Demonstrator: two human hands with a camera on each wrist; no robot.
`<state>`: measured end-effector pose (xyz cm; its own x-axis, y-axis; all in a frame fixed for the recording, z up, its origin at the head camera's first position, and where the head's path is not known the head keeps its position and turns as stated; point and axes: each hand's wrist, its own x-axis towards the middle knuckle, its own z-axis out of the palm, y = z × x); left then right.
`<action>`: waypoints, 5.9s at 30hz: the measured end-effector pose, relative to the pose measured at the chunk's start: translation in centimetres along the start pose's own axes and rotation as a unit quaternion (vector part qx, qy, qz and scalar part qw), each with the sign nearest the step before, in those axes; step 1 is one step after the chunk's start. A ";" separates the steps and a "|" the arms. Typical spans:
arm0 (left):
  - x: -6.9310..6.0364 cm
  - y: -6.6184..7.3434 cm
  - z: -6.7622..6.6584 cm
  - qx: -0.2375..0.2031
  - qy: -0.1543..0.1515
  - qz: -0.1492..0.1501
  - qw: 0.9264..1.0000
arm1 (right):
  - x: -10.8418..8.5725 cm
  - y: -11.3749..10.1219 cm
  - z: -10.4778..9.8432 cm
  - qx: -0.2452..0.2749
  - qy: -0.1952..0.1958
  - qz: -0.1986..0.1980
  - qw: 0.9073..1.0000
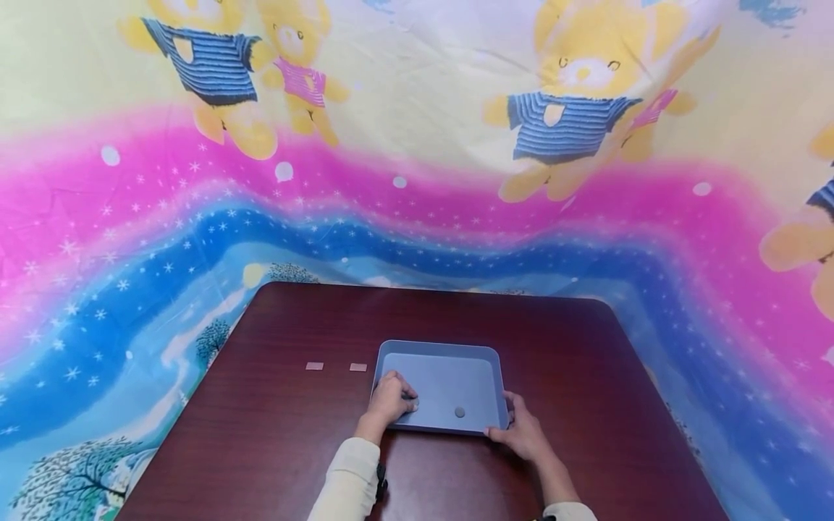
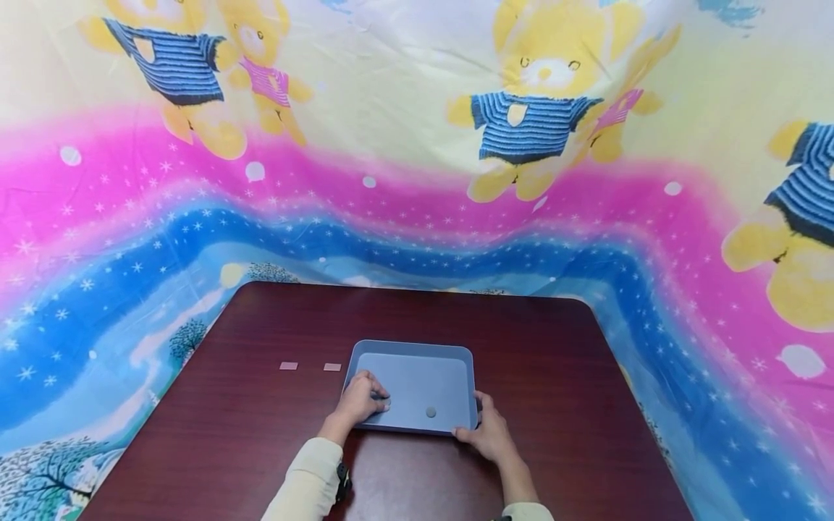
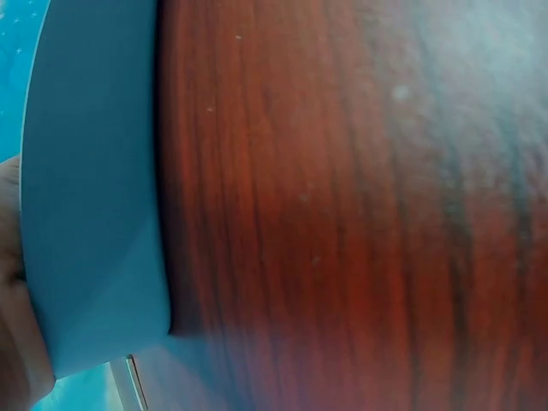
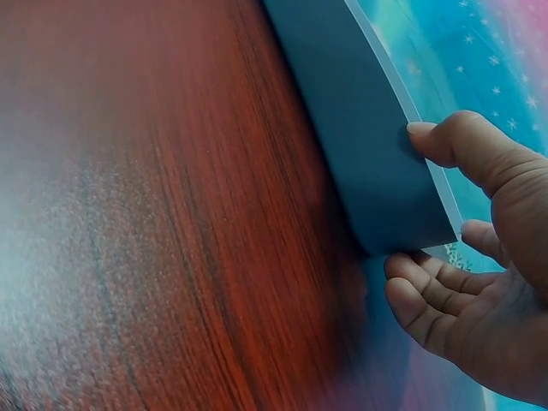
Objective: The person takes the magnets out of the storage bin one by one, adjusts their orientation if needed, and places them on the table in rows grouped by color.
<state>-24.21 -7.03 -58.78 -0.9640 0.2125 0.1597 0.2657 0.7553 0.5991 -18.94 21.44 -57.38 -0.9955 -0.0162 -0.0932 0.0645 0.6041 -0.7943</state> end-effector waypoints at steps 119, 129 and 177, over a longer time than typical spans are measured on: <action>-5.7 -7.3 -7.6 -0.022 0.043 -0.136 0.990 | 0.0 0.9 0.7 0.033 0.013 0.003 0.999; -5.8 -6.2 -9.0 -0.014 0.044 -0.125 0.991 | 0.1 0.8 0.6 0.046 0.005 0.008 0.999; -1.9 4.7 -6.1 0.083 -0.031 0.055 0.995 | -0.1 0.8 0.2 0.034 0.000 -0.002 0.999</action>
<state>-21.22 -7.69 -51.47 -0.9282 0.3334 0.1650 0.3718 0.8163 0.4421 -18.78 21.75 -58.16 -0.9957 -0.0183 -0.0903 0.0656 0.5481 -0.8338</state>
